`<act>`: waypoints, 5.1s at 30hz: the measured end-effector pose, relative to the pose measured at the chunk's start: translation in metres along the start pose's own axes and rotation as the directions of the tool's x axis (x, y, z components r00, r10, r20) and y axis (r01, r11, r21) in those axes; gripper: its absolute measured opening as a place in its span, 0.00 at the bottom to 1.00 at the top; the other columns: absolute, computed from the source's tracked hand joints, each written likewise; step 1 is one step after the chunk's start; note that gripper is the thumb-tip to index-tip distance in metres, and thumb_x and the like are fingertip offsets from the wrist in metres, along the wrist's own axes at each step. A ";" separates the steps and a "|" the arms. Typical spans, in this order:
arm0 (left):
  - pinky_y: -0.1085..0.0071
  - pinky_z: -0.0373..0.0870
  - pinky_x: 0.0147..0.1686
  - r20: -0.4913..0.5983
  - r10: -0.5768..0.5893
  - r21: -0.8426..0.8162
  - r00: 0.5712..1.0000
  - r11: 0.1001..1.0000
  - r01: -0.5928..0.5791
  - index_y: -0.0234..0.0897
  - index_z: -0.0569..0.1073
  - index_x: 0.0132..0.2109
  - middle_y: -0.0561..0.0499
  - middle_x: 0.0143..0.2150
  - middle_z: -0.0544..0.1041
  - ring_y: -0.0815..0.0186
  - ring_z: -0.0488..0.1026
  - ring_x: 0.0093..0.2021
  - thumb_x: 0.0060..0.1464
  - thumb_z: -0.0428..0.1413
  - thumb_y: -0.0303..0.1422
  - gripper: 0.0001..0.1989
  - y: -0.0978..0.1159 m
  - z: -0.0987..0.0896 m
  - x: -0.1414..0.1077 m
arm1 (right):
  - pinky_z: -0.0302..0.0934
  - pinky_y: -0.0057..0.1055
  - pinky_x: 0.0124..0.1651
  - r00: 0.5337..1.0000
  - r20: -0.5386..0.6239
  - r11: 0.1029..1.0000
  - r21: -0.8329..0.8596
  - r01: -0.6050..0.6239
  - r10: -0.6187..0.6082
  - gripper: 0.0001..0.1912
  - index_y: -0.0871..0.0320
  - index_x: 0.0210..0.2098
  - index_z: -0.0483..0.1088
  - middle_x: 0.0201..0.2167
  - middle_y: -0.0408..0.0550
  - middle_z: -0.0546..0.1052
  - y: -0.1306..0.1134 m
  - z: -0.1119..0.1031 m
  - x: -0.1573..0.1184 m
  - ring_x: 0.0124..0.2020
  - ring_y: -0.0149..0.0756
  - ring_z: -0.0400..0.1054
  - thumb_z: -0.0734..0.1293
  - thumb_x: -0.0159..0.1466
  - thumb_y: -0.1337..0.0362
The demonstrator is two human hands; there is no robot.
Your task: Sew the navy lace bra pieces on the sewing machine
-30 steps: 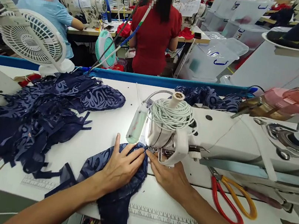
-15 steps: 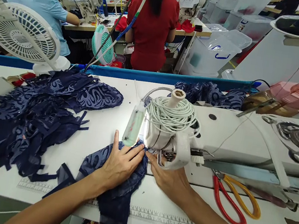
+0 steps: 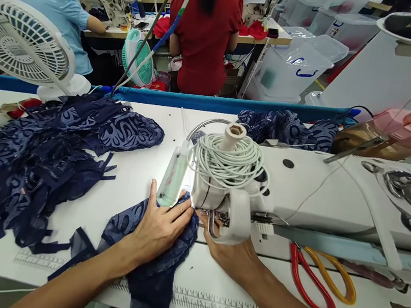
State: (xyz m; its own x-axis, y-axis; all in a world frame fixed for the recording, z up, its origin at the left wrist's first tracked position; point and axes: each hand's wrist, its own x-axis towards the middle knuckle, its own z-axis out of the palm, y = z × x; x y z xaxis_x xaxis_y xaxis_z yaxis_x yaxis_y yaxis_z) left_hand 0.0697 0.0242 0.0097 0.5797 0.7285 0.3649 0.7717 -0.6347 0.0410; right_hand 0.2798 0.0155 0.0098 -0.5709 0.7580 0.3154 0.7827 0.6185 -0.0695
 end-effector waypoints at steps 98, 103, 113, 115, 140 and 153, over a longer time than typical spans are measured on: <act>0.67 0.64 0.40 0.205 -0.521 -0.521 0.829 0.659 0.543 0.38 0.67 0.30 0.53 0.31 0.69 0.62 0.67 0.36 0.55 0.54 0.35 0.07 -0.018 -0.049 -0.023 | 0.62 0.29 0.28 0.928 0.317 0.482 0.793 -0.372 0.196 0.15 0.57 0.36 0.70 0.30 0.46 0.75 -0.057 -0.022 0.006 0.28 0.33 0.69 0.58 0.70 0.55; 0.75 0.61 0.30 0.341 -0.470 -0.805 0.814 0.301 0.511 0.39 0.64 0.34 0.57 0.28 0.64 0.70 0.62 0.28 0.60 0.51 0.39 0.09 0.021 -0.068 -0.021 | 0.68 0.32 0.35 0.818 0.527 -0.155 0.850 -0.504 0.228 0.22 0.57 0.43 0.69 0.37 0.48 0.75 -0.084 -0.031 0.003 0.40 0.39 0.70 0.68 0.61 0.46; 0.75 0.61 0.33 0.625 -0.265 -0.770 0.735 -0.055 0.635 0.35 0.74 0.38 0.53 0.33 0.71 0.68 0.65 0.33 0.54 0.58 0.43 0.14 -0.005 -0.078 -0.026 | 0.53 0.28 0.32 0.791 0.534 -0.125 0.844 -0.522 0.299 0.14 0.57 0.32 0.69 0.25 0.39 0.65 -0.016 -0.079 -0.029 0.28 0.30 0.59 0.70 0.59 0.52; 0.74 0.63 0.35 0.650 -0.186 -0.751 0.737 -0.007 0.661 0.35 0.75 0.38 0.52 0.34 0.72 0.67 0.67 0.34 0.51 0.60 0.41 0.14 -0.004 -0.074 -0.020 | 0.51 0.28 0.32 0.799 0.538 0.005 0.829 -0.560 0.268 0.15 0.57 0.33 0.69 0.26 0.39 0.65 -0.006 -0.085 -0.029 0.29 0.30 0.58 0.69 0.60 0.51; 0.74 0.64 0.33 0.632 -0.204 -0.775 0.748 -0.201 0.599 0.34 0.78 0.37 0.51 0.32 0.75 0.68 0.69 0.30 0.51 0.63 0.42 0.14 0.045 -0.057 -0.013 | 0.58 0.29 0.37 0.883 0.430 0.357 0.808 -0.469 0.190 0.14 0.55 0.42 0.74 0.34 0.43 0.74 -0.018 -0.074 -0.018 0.36 0.36 0.66 0.67 0.62 0.54; 0.77 0.61 0.28 0.592 -0.247 -0.805 0.767 -0.133 0.578 0.35 0.72 0.34 0.55 0.28 0.69 0.71 0.64 0.28 0.50 0.62 0.45 0.17 0.048 -0.059 -0.007 | 0.54 0.28 0.32 0.837 0.482 0.250 0.803 -0.541 0.260 0.12 0.57 0.33 0.75 0.26 0.41 0.71 -0.021 -0.067 -0.017 0.29 0.31 0.61 0.70 0.58 0.54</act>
State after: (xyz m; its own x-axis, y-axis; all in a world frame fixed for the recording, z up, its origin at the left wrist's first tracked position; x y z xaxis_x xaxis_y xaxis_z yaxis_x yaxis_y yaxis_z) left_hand 0.0871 -0.0264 0.0636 0.4092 0.8683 -0.2804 0.0221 0.2978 0.9544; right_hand 0.2894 -0.0243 0.0693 -0.3938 0.8947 -0.2106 0.3050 -0.0889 -0.9482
